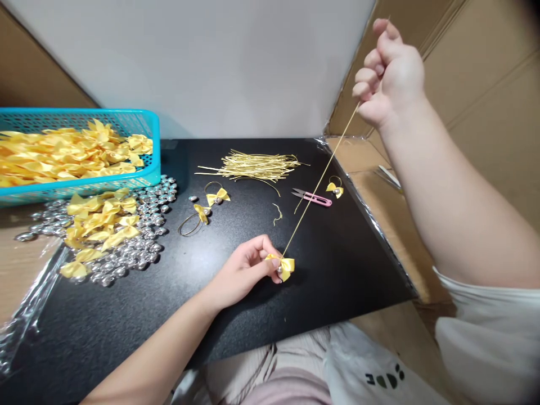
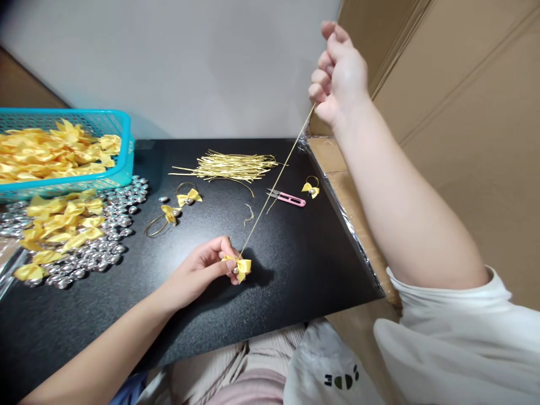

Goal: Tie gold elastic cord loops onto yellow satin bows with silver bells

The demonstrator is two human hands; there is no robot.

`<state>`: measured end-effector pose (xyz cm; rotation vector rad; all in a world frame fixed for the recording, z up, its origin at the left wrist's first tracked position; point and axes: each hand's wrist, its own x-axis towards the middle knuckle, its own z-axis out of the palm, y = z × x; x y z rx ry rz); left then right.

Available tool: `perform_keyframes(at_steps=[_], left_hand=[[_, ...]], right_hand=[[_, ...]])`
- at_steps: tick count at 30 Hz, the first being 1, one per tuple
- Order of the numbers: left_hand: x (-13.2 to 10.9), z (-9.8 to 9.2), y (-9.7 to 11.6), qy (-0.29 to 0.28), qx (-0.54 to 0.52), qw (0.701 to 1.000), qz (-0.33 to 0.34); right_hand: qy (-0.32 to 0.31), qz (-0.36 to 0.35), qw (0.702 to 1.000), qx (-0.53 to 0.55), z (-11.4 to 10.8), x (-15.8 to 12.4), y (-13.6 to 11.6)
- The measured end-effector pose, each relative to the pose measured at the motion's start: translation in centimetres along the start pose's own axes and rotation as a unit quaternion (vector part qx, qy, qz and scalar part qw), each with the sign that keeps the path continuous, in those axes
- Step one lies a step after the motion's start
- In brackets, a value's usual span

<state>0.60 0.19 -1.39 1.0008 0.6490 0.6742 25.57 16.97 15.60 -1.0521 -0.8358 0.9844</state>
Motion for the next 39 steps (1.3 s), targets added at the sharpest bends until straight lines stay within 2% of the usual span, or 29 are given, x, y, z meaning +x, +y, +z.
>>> perform_keyframes(at_steps=[6,11,15,20,27,31,33,35,39], left_hand=[[0.1,0.1,-0.1,0.005,-0.006,1.0,0.006],[0.0,0.3,0.1,0.015,-0.009,1.0,0.017],[-0.1,0.2,0.1,0.019,-0.001,1.0,0.015],[-0.1,0.1,0.2,0.024,-0.004,1.0,-0.003],[-0.1,0.2,0.0,0.036,-0.054,0.997,-0.031],[-0.2,0.1,0.1,0.035,-0.079,0.996,-0.032],[-0.2,0.0,0.2,0.028,-0.079,0.996,-0.029],[-0.3,-0.1,0.1,0.016,-0.075,0.997,-0.024],[-0.5,-0.3,0.0,-0.015,-0.06,0.998,-0.016]], right_hand=[[0.006,0.004,1.0,0.018,0.1,-0.6,-0.3],[0.008,-0.019,1.0,0.016,-0.5,0.3,0.2],[0.019,-0.007,1.0,0.002,-1.0,0.9,0.8],[0.02,0.023,1.0,-0.008,-2.0,0.6,2.5],[-0.016,0.075,0.997,-0.016,-4.0,-2.0,5.8],[-0.07,0.079,0.994,-0.039,-5.2,-4.6,8.1],[-0.119,0.081,0.988,-0.055,-5.7,-6.9,9.6],[-0.193,0.073,0.977,-0.049,-5.8,-9.6,11.1],[-0.356,0.086,0.93,-0.039,-5.3,-14.9,13.1]])
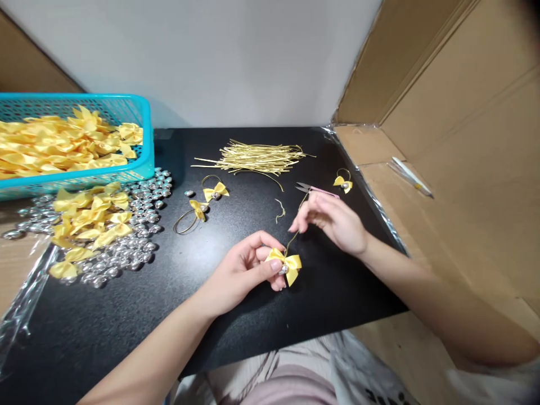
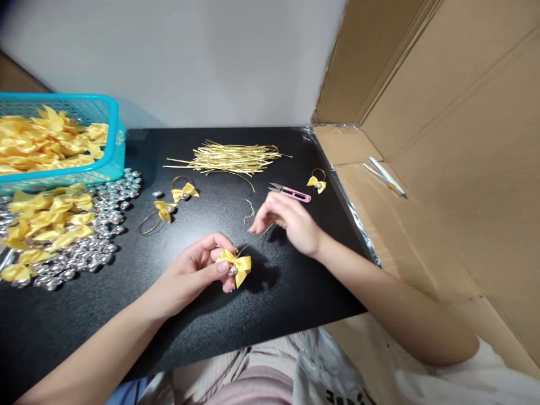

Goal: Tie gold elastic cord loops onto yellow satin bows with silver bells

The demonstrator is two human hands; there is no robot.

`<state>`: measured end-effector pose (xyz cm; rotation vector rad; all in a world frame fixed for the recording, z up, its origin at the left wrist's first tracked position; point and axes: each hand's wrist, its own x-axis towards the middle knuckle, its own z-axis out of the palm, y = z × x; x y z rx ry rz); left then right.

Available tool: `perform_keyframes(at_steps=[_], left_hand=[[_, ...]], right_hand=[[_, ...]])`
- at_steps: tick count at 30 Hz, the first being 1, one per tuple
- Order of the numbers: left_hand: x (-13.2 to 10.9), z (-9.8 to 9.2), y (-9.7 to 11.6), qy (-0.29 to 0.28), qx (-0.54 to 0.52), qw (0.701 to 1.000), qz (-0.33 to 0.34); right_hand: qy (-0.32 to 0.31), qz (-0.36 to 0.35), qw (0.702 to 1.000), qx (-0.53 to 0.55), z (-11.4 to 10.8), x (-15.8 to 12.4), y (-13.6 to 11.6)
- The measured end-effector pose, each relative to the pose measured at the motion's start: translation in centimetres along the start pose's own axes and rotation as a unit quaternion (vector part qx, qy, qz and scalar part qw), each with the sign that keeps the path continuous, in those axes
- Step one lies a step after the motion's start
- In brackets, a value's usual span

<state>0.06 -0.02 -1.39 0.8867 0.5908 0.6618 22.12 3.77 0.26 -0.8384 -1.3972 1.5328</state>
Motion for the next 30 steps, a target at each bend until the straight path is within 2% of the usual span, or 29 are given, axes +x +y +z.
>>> perform_keyframes(at_steps=[4,7,13,18,22,26,28,30], left_hand=[[-0.2,0.0,0.1,-0.015,0.0,1.0,0.003],[-0.2,0.1,0.3,-0.019,-0.011,1.0,-0.001],[-0.2,0.5,0.4,-0.019,-0.009,0.999,-0.032],[-0.1,0.8,0.5,0.013,-0.01,0.999,-0.038],[-0.1,1.1,0.7,0.032,-0.007,0.999,-0.042],[-0.1,1.0,0.5,0.051,0.01,0.997,-0.05],[-0.1,0.7,0.3,0.08,0.018,0.996,-0.043],[0.0,0.4,0.1,0.115,0.023,0.993,-0.034]], right_hand=[[-0.108,0.015,0.992,-0.056,2.0,-1.3,0.5],[-0.148,0.045,0.988,-0.019,2.2,-1.4,0.4],[-0.105,0.075,0.987,0.091,3.0,-1.4,0.5],[-0.072,0.104,0.985,0.119,3.6,-1.6,0.4],[-0.073,0.103,0.985,0.116,3.7,-1.7,0.6],[-0.074,0.072,0.995,0.011,2.9,-1.6,1.0],[-0.065,0.044,0.99,-0.116,1.8,-1.3,1.2],[-0.014,-0.014,0.96,-0.279,0.5,-0.9,1.3]])
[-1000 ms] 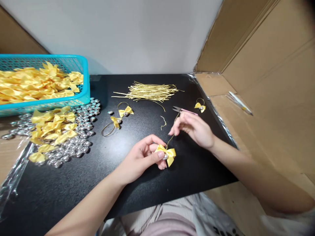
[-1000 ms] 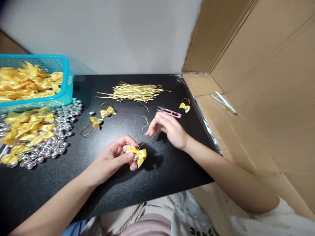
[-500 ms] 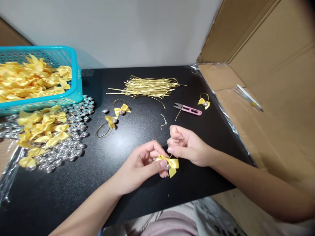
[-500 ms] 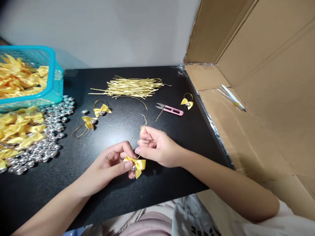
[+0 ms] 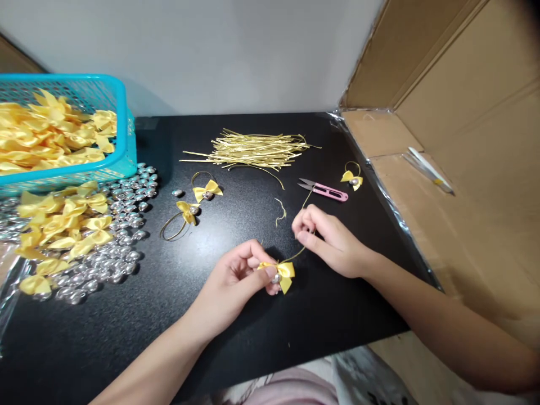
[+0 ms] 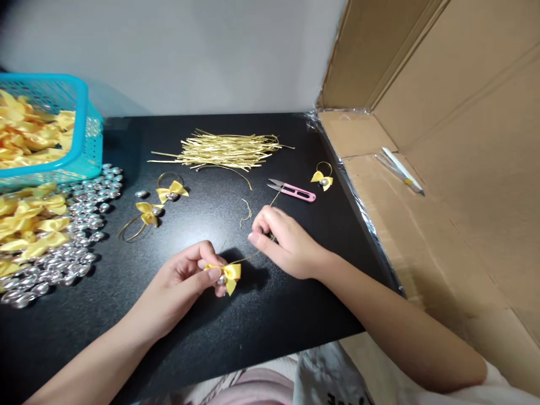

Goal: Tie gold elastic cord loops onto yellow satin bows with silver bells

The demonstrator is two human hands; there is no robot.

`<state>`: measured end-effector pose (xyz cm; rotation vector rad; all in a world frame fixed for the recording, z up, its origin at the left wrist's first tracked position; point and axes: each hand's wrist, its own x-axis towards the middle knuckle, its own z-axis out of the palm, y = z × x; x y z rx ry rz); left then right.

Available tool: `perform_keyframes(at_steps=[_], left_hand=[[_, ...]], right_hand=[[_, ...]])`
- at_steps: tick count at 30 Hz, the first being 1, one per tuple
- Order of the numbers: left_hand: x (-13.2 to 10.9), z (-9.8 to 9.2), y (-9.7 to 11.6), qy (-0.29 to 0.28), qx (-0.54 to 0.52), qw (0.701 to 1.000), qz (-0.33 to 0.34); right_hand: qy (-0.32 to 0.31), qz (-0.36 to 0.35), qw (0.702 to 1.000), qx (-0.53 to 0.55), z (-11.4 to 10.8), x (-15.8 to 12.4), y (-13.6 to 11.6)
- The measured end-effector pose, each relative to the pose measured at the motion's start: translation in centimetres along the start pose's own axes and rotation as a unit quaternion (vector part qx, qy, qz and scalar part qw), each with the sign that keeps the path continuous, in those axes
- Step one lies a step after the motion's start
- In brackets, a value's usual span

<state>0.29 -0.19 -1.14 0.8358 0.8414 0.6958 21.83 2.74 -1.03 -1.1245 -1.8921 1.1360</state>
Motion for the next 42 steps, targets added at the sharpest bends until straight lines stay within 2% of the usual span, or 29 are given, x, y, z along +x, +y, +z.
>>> perform_keyframes(at_steps=[2,4,6,8,11,15,17,19,23,26,30,34,37,42], left_hand=[[0.1,-0.2,-0.1,0.028,0.001,1.0,0.001],[0.2,-0.2,-0.1,0.046,0.003,0.999,-0.008],[0.3,-0.1,0.0,0.054,0.004,0.998,-0.018],[0.2,0.1,0.1,0.058,0.006,0.998,-0.025],[0.2,0.3,0.3,0.064,0.005,0.997,-0.03],[0.2,0.3,0.4,0.068,-0.002,0.997,-0.036],[0.2,0.2,0.4,0.066,-0.003,0.997,-0.033],[0.3,0.1,0.3,0.062,-0.005,0.998,-0.031],[0.3,0.1,0.2,0.053,-0.011,0.998,-0.032],[0.3,0.1,0.2,0.05,-0.018,0.998,-0.031],[0.3,0.1,0.3,0.044,-0.032,0.998,-0.034],[0.2,0.1,0.4,0.045,-0.041,0.998,-0.031],[0.2,0.1,0.3,0.053,-0.039,0.998,-0.012],[0.0,0.1,0.1,0.068,-0.032,0.997,0.018]], right_hand=[[0.107,-0.033,0.982,-0.155,-1.2,0.5,0.9],[0.197,-0.026,0.943,-0.265,-2.2,1.0,1.9],[0.229,0.018,0.912,-0.341,-3.0,1.4,2.6],[0.224,0.055,0.894,-0.383,-3.4,1.7,3.1],[0.212,0.063,0.889,-0.401,-3.4,1.8,3.4],[0.222,0.056,0.899,-0.372,-3.3,1.6,3.3],[0.249,0.048,0.907,-0.338,-3.4,1.5,3.2],[0.267,0.039,0.928,-0.258,-3.4,1.3,2.9],[0.215,0.047,0.975,-0.042,-3.0,0.6,1.5],[0.164,0.042,0.986,0.005,-2.0,-0.2,-0.1],[0.063,0.037,0.996,-0.049,-1.0,-1.2,-1.9],[-0.009,-0.036,0.985,-0.169,-0.9,-1.7,-2.5],[-0.017,-0.084,0.966,-0.242,-0.9,-1.8,-2.5],[0.003,-0.134,0.946,-0.295,-0.9,-1.9,-2.6]])
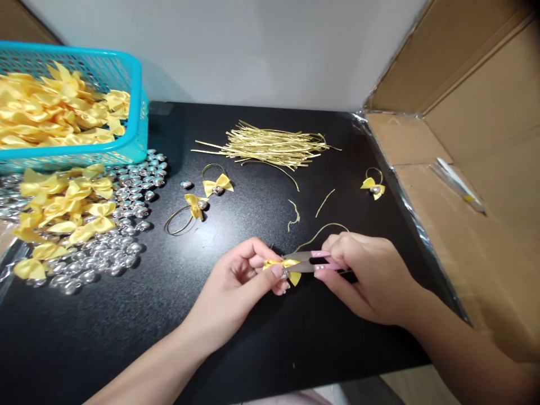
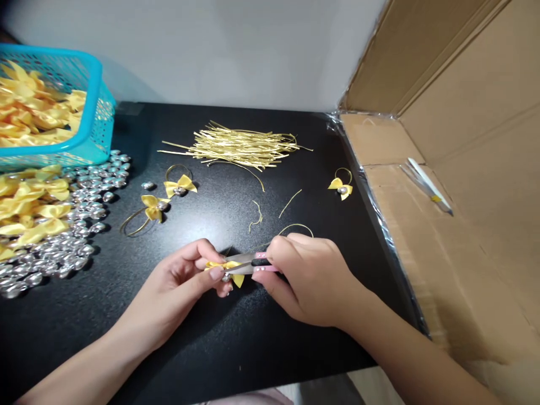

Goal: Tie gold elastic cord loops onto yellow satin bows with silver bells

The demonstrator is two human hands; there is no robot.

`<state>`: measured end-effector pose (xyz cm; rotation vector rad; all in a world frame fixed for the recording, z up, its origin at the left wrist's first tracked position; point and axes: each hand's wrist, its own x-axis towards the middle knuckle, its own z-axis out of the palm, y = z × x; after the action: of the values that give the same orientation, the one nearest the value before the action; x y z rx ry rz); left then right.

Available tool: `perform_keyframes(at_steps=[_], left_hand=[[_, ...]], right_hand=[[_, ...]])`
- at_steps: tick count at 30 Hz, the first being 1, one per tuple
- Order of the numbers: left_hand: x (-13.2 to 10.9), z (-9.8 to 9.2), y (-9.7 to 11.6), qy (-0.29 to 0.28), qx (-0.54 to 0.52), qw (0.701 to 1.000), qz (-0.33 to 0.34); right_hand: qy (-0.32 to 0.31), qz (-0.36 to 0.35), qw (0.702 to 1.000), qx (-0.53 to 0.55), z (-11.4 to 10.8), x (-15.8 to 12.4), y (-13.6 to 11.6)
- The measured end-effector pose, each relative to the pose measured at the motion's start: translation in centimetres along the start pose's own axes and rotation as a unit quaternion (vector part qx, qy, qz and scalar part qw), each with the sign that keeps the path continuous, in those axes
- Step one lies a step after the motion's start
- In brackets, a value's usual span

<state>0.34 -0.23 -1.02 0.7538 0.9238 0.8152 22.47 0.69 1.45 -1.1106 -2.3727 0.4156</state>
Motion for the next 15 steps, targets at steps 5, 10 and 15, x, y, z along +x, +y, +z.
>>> perform_keyframes(at_steps=[5,10,15], left_hand=[[-0.34,0.22,0.23,0.015,0.015,1.0,0.017],[-0.59,0.57,0.43,0.037,0.065,0.995,0.064],[-0.78,0.89,0.38,0.085,0.118,0.98,0.138]], right_hand=[[0.006,-0.01,0.999,-0.031,0.0,0.07,-0.09],[0.009,-0.005,0.999,-0.038,-0.1,-0.09,-0.26],[0.004,-0.001,0.999,-0.041,-0.27,-0.19,-0.64]])
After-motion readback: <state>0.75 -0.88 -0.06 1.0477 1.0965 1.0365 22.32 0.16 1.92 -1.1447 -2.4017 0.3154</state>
